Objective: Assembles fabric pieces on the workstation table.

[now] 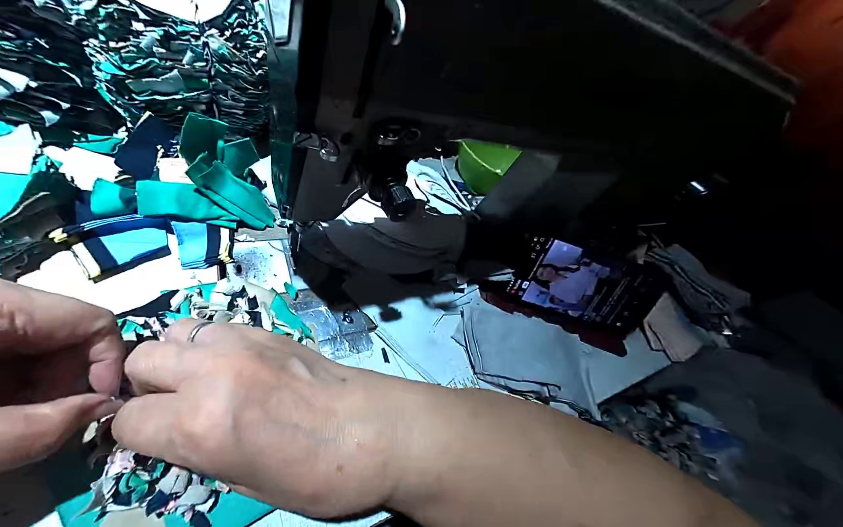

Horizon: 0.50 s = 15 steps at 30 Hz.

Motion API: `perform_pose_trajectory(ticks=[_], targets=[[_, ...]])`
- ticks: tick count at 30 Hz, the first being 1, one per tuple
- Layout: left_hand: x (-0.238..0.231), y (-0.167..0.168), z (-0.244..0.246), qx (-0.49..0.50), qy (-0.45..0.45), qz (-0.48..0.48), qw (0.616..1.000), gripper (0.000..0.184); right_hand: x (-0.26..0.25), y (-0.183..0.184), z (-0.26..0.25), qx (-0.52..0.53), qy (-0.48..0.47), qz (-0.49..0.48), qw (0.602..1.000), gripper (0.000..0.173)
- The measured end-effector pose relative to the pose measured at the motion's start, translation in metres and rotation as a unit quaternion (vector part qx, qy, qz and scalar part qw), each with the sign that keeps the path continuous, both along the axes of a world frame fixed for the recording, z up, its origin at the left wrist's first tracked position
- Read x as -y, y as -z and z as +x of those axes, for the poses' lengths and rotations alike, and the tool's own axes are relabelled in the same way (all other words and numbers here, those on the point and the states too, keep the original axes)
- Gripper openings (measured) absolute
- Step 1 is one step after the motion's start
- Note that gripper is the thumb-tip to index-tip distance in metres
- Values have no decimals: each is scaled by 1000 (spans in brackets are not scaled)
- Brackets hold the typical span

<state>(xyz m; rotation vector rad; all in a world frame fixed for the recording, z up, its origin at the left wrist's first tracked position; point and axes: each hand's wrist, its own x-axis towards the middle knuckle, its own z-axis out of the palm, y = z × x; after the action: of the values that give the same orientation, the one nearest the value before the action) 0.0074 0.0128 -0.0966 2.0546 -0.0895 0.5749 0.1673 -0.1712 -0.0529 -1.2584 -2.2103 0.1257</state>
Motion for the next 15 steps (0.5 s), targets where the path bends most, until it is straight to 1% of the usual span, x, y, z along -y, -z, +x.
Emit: perform_pose_trajectory(ticks=[1, 4, 5, 7, 8, 10, 12, 14, 15], targets=[[0, 6, -1, 1, 11, -32, 999, 13, 0, 0, 0, 0, 6, 1, 1000, 8], [-2, 22, -3, -17, 14, -80, 997, 17, 1, 0, 0, -9, 24, 12, 1000, 7], [0, 17, -3, -41, 18, -84, 995, 17, 1, 0, -1, -10, 32, 14, 999, 7], [6, 6, -3, -89, 25, -89, 992, 18, 1, -1, -2, -2, 53, 18, 998, 12], [7, 4, -2, -98, 26, -75, 992, 18, 1, 0, -2, 5, 64, 23, 998, 13], [1, 2, 0, -108, 44, -17, 993, 16, -1, 0, -2, 26, 81, 29, 996, 9], [-7, -11, 3, -134, 65, 75, 986, 15, -3, 1, -3, 49, 93, 31, 994, 8], [-10, -25, 4, -184, 74, 126, 972, 17, -2, 0, 0, 36, 93, -2, 995, 8], [-5, -30, 2, -196, 44, 133, 971, 16, -1, -3, 2, 15, 89, -25, 996, 10]])
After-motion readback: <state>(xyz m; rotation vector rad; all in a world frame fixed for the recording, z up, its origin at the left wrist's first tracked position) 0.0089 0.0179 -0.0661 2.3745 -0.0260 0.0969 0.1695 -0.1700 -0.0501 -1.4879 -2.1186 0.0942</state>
